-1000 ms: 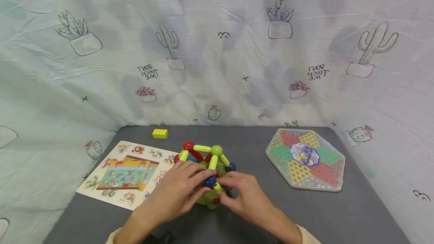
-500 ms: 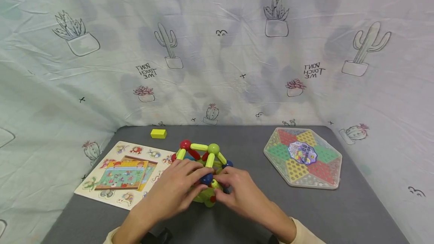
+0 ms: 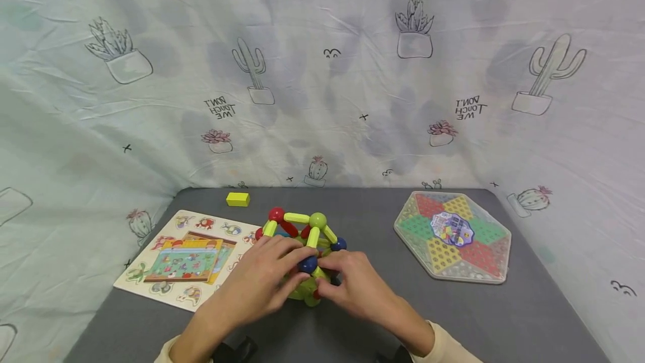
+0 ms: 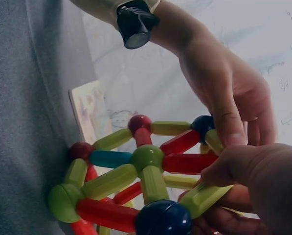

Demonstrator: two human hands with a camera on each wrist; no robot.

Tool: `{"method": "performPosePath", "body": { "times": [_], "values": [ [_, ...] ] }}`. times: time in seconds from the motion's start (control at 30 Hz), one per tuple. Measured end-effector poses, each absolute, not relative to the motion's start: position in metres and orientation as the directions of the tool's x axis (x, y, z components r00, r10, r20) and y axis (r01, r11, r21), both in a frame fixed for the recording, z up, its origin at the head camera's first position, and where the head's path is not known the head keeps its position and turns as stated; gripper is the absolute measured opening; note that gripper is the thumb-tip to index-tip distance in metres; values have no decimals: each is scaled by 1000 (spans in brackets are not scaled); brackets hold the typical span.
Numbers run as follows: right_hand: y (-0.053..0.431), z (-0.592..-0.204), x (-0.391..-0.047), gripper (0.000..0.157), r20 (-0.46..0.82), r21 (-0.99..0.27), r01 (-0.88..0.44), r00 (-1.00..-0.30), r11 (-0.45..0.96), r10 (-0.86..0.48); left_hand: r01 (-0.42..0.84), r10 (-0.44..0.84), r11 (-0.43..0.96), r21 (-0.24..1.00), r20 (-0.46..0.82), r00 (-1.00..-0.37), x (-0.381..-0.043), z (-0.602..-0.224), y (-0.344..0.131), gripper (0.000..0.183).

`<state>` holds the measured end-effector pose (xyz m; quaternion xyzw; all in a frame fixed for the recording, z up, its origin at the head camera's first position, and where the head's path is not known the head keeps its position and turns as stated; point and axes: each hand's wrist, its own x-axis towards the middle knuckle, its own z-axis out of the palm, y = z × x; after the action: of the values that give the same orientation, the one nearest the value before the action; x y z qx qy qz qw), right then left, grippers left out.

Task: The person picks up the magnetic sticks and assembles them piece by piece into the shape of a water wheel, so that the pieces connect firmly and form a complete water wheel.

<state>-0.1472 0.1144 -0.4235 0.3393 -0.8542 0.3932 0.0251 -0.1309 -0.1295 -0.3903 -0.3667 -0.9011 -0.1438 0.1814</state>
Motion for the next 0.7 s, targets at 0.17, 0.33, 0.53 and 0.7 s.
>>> {"method": "performPosePath", "body": {
  "times": [0.17, 0.33, 0.53, 0.7],
  "values": [
    [117, -425, -147, 24, 328, -659, -602, -770, 451, -547, 710, 583, 690, 137, 475, -659, -133, -388, -134, 49],
    [129, -429, -149, 22, 341, -657, -590, -788, 470, -513, 629, 290, 678, 380, 649, -704, -151, -389, -164, 28],
    [157, -448, -163, 13, 348, -799, -444, -891, 405, -291, 224, 141, 578, 785, 174, -975, -184, -422, -218, 35],
    [166, -481, -189, 20, 176, -905, -259, -950, 336, -259, -5, 361, 366, 931, -147, -921, -204, -467, -227, 45]
  ]
}}
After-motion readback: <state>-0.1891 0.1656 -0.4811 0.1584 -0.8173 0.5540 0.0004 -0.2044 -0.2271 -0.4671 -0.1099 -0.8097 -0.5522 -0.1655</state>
